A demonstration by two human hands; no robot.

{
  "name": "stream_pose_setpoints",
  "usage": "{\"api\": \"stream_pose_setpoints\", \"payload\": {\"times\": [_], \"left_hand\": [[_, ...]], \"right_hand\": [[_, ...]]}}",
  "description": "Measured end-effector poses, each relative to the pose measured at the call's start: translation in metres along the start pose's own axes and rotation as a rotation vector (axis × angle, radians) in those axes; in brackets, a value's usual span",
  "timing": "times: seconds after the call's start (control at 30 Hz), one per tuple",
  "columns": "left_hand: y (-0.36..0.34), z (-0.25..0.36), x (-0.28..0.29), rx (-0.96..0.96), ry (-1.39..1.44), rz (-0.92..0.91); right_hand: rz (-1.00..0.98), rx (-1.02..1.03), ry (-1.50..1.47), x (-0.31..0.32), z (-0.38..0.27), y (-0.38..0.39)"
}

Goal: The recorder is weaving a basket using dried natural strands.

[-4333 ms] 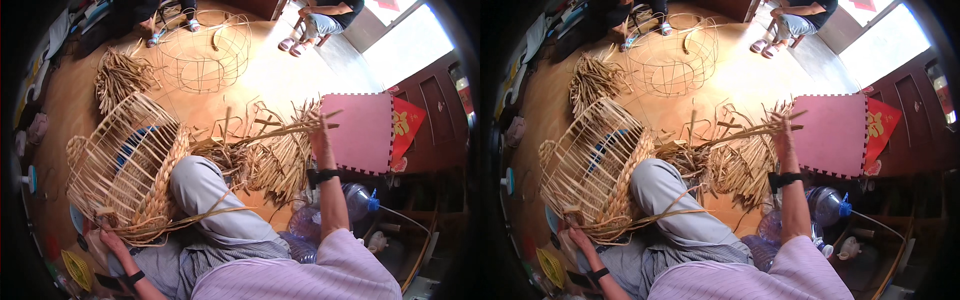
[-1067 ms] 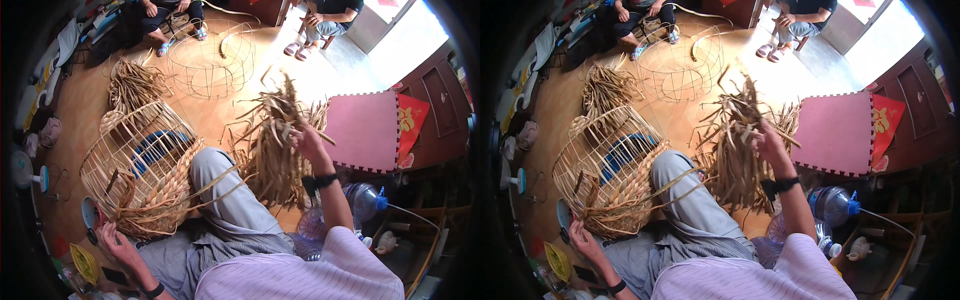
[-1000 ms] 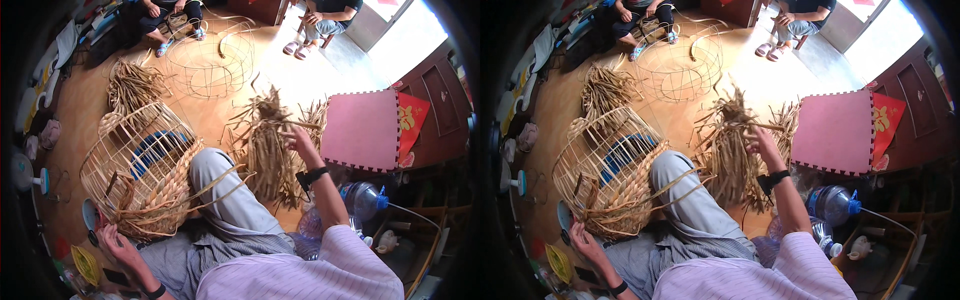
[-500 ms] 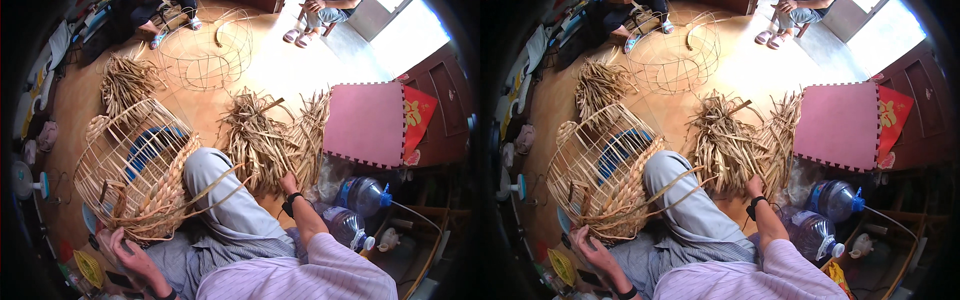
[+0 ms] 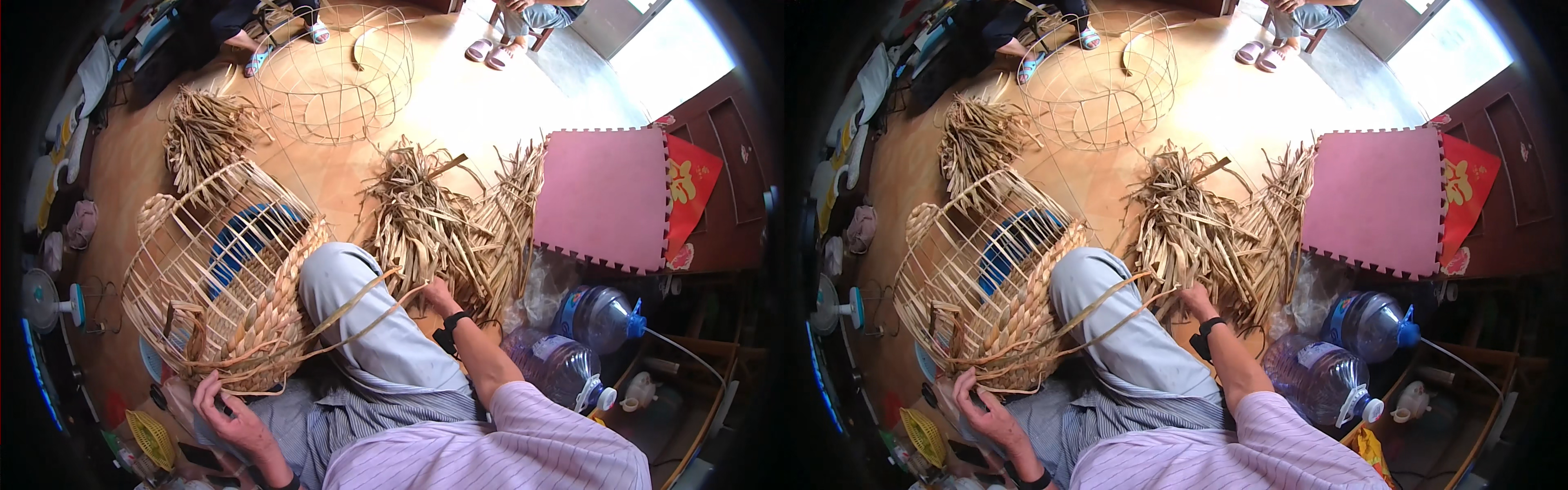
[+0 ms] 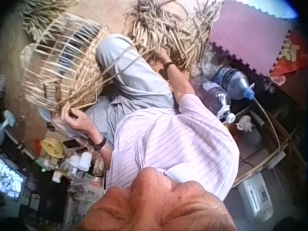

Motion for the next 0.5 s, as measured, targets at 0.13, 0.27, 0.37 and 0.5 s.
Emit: {"api": "stream_pose_setpoints", "payload": {"times": [0.13,0.27,0.37,0.5], "left_hand": [[0.001,-0.011,0.007,0.024,-0.005,0.034],[-0.007,-0.052,0.017,0.198,0.202,0.150],[-0.013,-0.095,0.016,0.267,0.284,0.168],[-0.017,-0.103,0.022,0.324,0.201,0.160]], "right_hand": [[-0.094,0.116,-0.064,-0.015,-0.015,0.020],[0.006,0.262,0.319,-0.004,-0.003,0.029],[0.116,0.748,1.122,0.011,0.009,0.022],[-0.481,0.442,1.323,0.021,0.009,0.029]]}}
Point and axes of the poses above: each hand's wrist, its own y-axis away from the middle knuckle, its own x-axis out of the back of the hand, z = x × y, the point moved 7 cm from there along -y, towards the middle knuckle, and after that the axes turned 5 degrees about z, right-handed, at the moved point
